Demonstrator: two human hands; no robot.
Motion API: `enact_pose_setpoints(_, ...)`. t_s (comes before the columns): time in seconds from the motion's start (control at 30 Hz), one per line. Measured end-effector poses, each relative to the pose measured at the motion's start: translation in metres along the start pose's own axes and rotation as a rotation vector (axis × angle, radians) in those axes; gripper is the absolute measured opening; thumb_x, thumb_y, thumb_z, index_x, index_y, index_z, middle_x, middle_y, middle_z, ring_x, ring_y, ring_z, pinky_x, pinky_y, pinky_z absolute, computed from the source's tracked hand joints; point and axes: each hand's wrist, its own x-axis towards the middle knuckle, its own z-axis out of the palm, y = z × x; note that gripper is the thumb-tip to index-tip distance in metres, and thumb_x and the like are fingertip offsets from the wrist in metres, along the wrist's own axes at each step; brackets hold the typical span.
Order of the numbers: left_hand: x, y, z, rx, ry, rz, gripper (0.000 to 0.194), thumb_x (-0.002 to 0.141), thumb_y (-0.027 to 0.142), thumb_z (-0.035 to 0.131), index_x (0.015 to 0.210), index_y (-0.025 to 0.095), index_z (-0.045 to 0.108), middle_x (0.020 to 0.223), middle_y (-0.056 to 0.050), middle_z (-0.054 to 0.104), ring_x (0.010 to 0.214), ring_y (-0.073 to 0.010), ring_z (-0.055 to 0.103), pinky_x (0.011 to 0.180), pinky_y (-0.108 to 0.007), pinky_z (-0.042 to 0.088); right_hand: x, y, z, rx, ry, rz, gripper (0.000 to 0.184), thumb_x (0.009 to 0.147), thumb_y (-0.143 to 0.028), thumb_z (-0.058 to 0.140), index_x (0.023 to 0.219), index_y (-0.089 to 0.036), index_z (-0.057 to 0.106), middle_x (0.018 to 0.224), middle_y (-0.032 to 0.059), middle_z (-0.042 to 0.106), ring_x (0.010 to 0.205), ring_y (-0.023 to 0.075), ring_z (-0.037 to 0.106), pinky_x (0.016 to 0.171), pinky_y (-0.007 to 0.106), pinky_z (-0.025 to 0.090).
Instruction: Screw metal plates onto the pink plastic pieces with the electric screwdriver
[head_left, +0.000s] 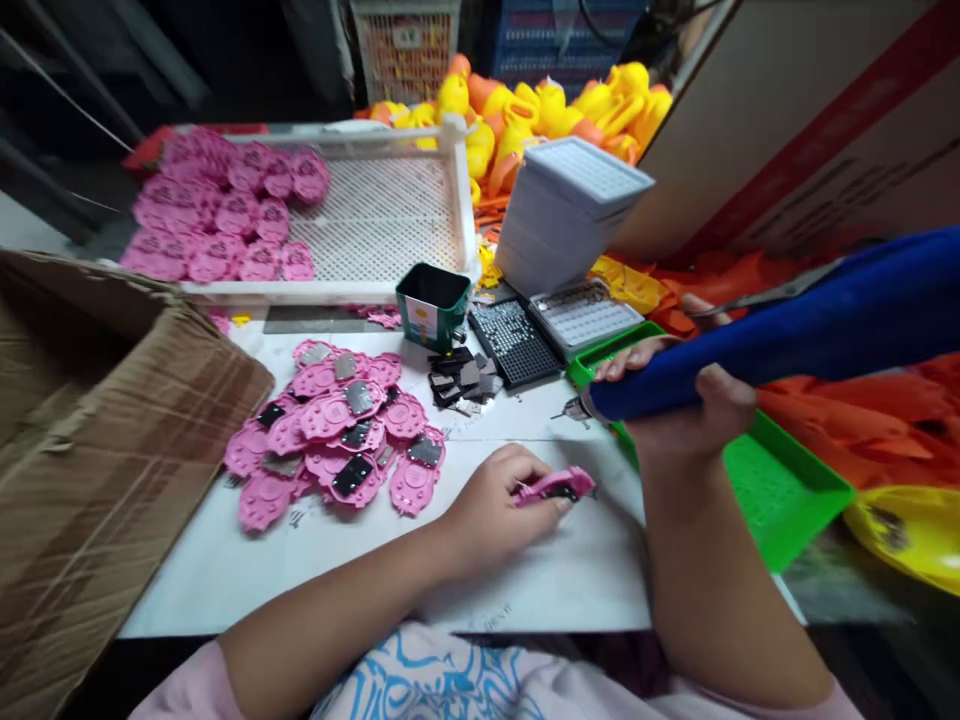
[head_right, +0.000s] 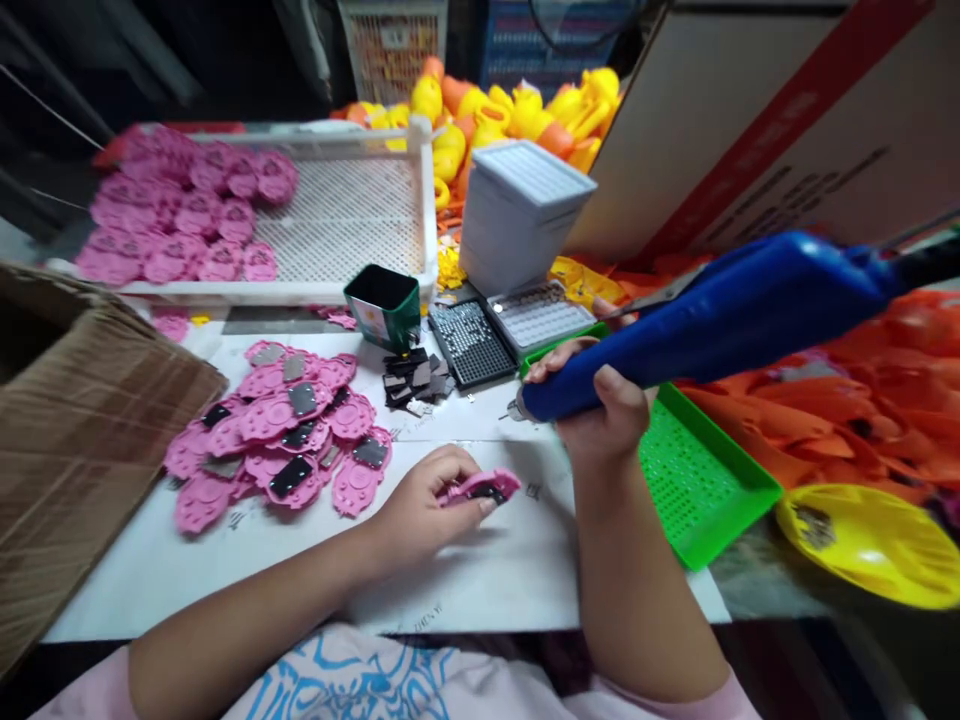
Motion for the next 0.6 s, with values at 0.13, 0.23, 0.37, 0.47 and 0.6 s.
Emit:
enact_pose_setpoints(0.13, -0.018, 0.036, -0.021, 0.371, 0.114, 0.171, 0.018, 0.080, 0.022, 0.065, 0.097, 0.020, 0.067, 0.093, -0.006, 0.067, 0.087, -0.0205, 0.061, 0.082, -0.030, 0.046, 0.000, 0.003, -0.006, 0.025, 0.030, 0.048, 0.029, 0.058, -0.035, 0.068, 0.084, -0.027, 0.060, 0.059, -0.0035, 0.063, 0.055, 0.0155, 0.056, 0.060, 0.033, 0.048)
enact_pose_setpoints(0.23, -0.028, 0.062, -0.056, 0.611, 0.292, 0.158, 0.019, 0.086, 0.025, 0.061, 0.104, 0.020, 0.066, 0.101, -0.006, 0.069, 0.094, -0.0218, 0.063, 0.087, -0.031, 0.046, 0.001, 0.006, -0.006, 0.060, 0.052, 0.061, 0.032, 0.054, -0.033, 0.071, 0.084, -0.025, 0.060, 0.057, -0.0017, 0.063, 0.055, 0.0160, 0.055, 0.058, 0.033, 0.048)
enact_pose_setpoints(0.37, -0.031, 0.082, -0.112, 0.937, 0.492, -0.027, 0.024, 0.088, 0.025, 0.054, 0.109, 0.020, 0.063, 0.113, -0.008, 0.067, 0.107, -0.0247, 0.060, 0.093, -0.035, 0.045, 0.002, 0.009, -0.002, 0.063, 0.072, 0.096, 0.040, 0.049, -0.032, 0.075, 0.086, -0.024, 0.062, 0.055, 0.0013, 0.063, 0.052, 0.0188, 0.056, 0.055, 0.036, 0.048)
enact_pose_setpoints(0.47, -0.027, 0.081, -0.145, 1.027, 0.536, -0.122, 0.028, 0.086, 0.024, 0.053, 0.110, 0.016, 0.063, 0.114, -0.012, 0.067, 0.108, -0.0271, 0.060, 0.095, -0.037, 0.045, 0.002, 0.009, 0.002, 0.039, 0.094, 0.150, 0.049, 0.044, -0.035, 0.077, 0.090, -0.024, 0.063, 0.054, 0.0014, 0.062, 0.050, 0.0205, 0.056, 0.052, 0.037, 0.048)
enact_pose_setpoints(0.6, -0.022, 0.068, -0.172, 1.098, 0.535, -0.202, 0.030, 0.083, 0.023, 0.053, 0.109, 0.015, 0.066, 0.114, -0.014, 0.067, 0.108, -0.0286, 0.061, 0.096, -0.037, 0.045, 0.001, 0.009, 0.004, 0.062, 0.094, 0.148, 0.051, 0.045, -0.039, 0.079, 0.091, -0.025, 0.065, 0.054, 0.0009, 0.062, 0.051, 0.0203, 0.057, 0.053, 0.036, 0.050)
